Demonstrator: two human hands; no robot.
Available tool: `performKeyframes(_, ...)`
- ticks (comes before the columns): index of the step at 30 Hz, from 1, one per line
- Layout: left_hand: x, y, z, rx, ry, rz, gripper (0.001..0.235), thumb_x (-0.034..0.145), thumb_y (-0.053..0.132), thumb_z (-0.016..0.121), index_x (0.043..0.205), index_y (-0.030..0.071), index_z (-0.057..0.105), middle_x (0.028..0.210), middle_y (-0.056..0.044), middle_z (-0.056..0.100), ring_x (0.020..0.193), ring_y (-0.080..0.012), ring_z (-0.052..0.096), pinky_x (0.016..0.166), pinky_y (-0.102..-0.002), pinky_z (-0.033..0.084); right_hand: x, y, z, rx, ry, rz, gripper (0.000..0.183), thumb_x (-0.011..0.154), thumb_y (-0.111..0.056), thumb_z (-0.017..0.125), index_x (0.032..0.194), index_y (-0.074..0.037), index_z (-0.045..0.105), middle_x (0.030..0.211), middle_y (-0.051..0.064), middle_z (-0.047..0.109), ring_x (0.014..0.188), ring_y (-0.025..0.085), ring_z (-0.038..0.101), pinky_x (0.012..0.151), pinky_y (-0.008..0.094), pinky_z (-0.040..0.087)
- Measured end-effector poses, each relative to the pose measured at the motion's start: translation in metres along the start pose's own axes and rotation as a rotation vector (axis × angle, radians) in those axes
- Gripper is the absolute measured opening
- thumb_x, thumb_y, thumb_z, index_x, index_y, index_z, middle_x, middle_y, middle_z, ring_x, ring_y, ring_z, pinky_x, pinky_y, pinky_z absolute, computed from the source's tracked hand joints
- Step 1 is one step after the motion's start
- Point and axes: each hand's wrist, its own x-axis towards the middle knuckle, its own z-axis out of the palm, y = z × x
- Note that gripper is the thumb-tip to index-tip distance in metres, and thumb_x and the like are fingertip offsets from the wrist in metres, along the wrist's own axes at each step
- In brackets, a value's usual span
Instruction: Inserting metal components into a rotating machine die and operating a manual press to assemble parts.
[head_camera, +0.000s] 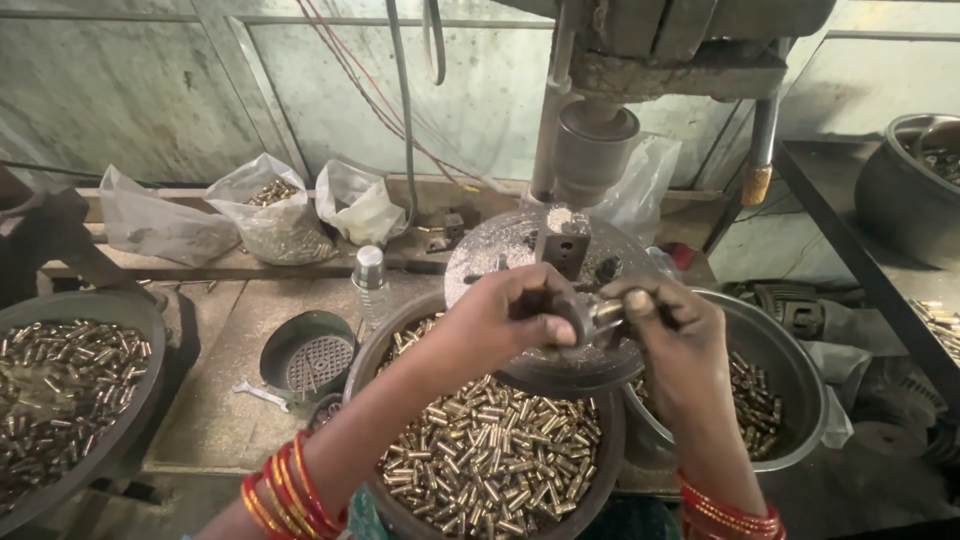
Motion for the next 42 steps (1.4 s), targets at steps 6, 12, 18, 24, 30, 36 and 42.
performKeyframes(6, 0.001, 0.006, 0.001, 0.605, 0.135, 0.161, 0.027, 0.084, -0.001, 0.070, 0.108, 0.010, 0.070, 0.094, -0.004, 0.080, 0.084, -0.0121, 0.077, 0.076, -0.029, 0.065, 0.014, 0.013, -0.006, 0.033, -0.147, 0.109, 0.023, 0.088, -0.025, 0.074, 0.100, -0.005, 0.079, 0.084, 0.008, 0.078, 0.067, 0.013, 0.071, 0.061, 0.030, 0.060)
performKeyframes(12, 0.010, 0.005, -0.006, 0.669, 0.249, 0.245, 0.021, 0.085, 0.002, 0.073, 0.102, 0.013, 0.078, 0.096, -0.004, 0.082, 0.084, -0.0128, 0.078, 0.078, -0.030, 0.062, 0.007, 0.004, 0.008, -0.196, -0.165, -0.235, 0.029, 0.098, -0.027, 0.069, 0.122, -0.014, 0.075, 0.109, 0.001, 0.079, 0.090, 0.007, 0.071, 0.077, 0.022, 0.056)
performKeyframes(18, 0.018, -0.013, -0.018, 0.765, 0.393, 0.438, 0.024, 0.085, 0.009, 0.077, 0.109, 0.013, 0.078, 0.104, -0.006, 0.080, 0.088, -0.0196, 0.078, 0.079, -0.034, 0.063, 0.001, -0.003, 0.017, -0.440, 0.088, -0.168, 0.024, 0.098, -0.016, 0.069, 0.119, -0.010, 0.078, 0.109, 0.003, 0.077, 0.076, 0.012, 0.061, 0.061, 0.026, 0.043)
performKeyframes(24, 0.021, -0.009, 0.000, 0.924, 0.410, 0.615, 0.026, 0.089, 0.012, 0.077, 0.114, 0.009, 0.076, 0.107, -0.013, 0.076, 0.093, -0.0267, 0.074, 0.084, -0.036, 0.062, 0.002, 0.004, 0.019, -0.370, 0.067, -0.377, 0.020, 0.097, -0.007, 0.067, 0.115, -0.005, 0.074, 0.112, 0.004, 0.075, 0.099, 0.009, 0.068, 0.087, 0.024, 0.051)
performKeyframes(30, 0.026, -0.006, 0.004, 0.843, 0.425, 0.593, 0.025, 0.086, 0.003, 0.074, 0.111, 0.007, 0.072, 0.106, -0.015, 0.071, 0.090, -0.0293, 0.072, 0.075, -0.037, 0.061, -0.004, -0.001, 0.020, -0.372, 0.098, -0.247, 0.022, 0.095, -0.001, 0.065, 0.112, -0.006, 0.077, 0.105, 0.005, 0.075, 0.086, 0.014, 0.065, 0.075, 0.027, 0.049)
performKeyframes(36, 0.029, -0.012, 0.003, 1.053, 0.444, 0.710, 0.026, 0.082, -0.007, 0.072, 0.105, 0.005, 0.070, 0.101, -0.014, 0.068, 0.099, -0.0314, 0.063, 0.086, -0.044, 0.052, -0.003, 0.001, 0.017, -0.345, 0.004, -0.365, 0.021, 0.094, 0.002, 0.063, 0.110, -0.005, 0.075, 0.110, 0.006, 0.074, 0.099, 0.013, 0.070, 0.088, 0.024, 0.052)
performKeyframes(42, 0.034, -0.010, -0.009, 0.922, 0.544, 0.486, 0.051, 0.082, 0.000, 0.077, 0.127, 0.002, 0.052, 0.126, -0.022, 0.057, 0.119, -0.0355, 0.056, 0.100, -0.046, 0.047, 0.001, 0.013, 0.013, -0.412, 0.103, -0.330, 0.023, 0.093, 0.002, 0.061, 0.109, -0.006, 0.076, 0.114, 0.006, 0.074, 0.097, 0.016, 0.069, 0.083, 0.031, 0.053)
